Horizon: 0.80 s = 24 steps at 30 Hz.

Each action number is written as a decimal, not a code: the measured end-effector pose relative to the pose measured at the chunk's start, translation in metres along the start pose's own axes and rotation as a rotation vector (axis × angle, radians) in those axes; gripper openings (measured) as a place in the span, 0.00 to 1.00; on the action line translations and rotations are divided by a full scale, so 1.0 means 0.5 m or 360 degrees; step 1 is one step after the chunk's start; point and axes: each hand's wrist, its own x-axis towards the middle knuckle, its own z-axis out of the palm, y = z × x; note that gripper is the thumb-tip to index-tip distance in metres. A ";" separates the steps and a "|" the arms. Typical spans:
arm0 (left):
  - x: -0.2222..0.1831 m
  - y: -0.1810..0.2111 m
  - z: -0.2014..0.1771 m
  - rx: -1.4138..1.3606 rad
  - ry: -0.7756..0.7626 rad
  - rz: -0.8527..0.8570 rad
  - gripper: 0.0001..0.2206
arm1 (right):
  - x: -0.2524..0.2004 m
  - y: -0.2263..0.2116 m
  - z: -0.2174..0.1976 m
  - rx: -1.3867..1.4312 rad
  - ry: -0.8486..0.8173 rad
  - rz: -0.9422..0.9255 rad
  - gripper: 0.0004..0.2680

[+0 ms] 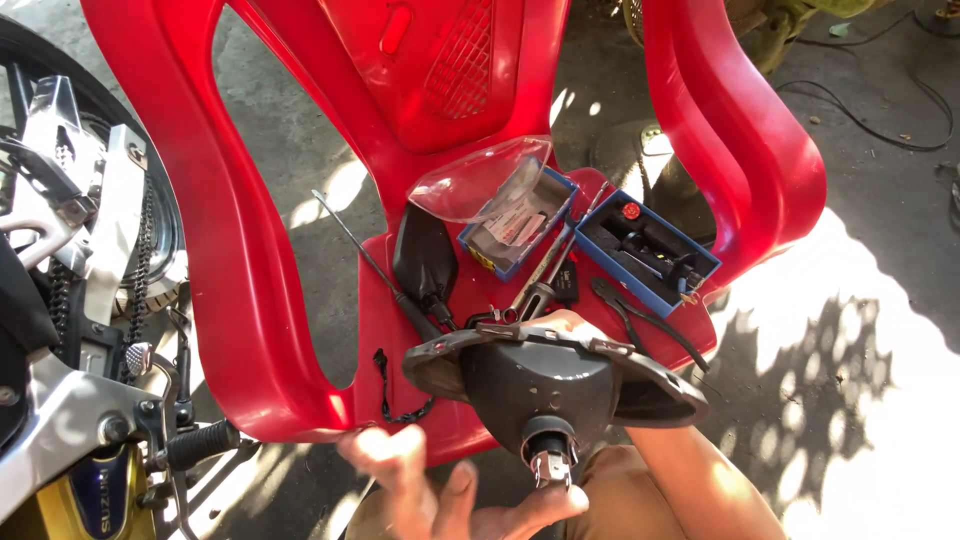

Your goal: Repairing and reassembling a motorcycle headlight unit.

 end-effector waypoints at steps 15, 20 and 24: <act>0.078 0.015 -0.046 -0.0027 -0.1089 -0.0192 0.29 | -0.034 0.092 -0.014 0.0071 0.0530 0.0256 0.13; 0.058 0.018 -0.041 -0.0041 -0.1014 -0.0115 0.27 | -0.057 0.082 0.005 0.0039 0.0704 0.0171 0.14; 0.040 0.018 -0.041 -0.0057 -0.0971 -0.0131 0.27 | -0.064 0.066 0.038 0.0015 0.0840 0.0100 0.15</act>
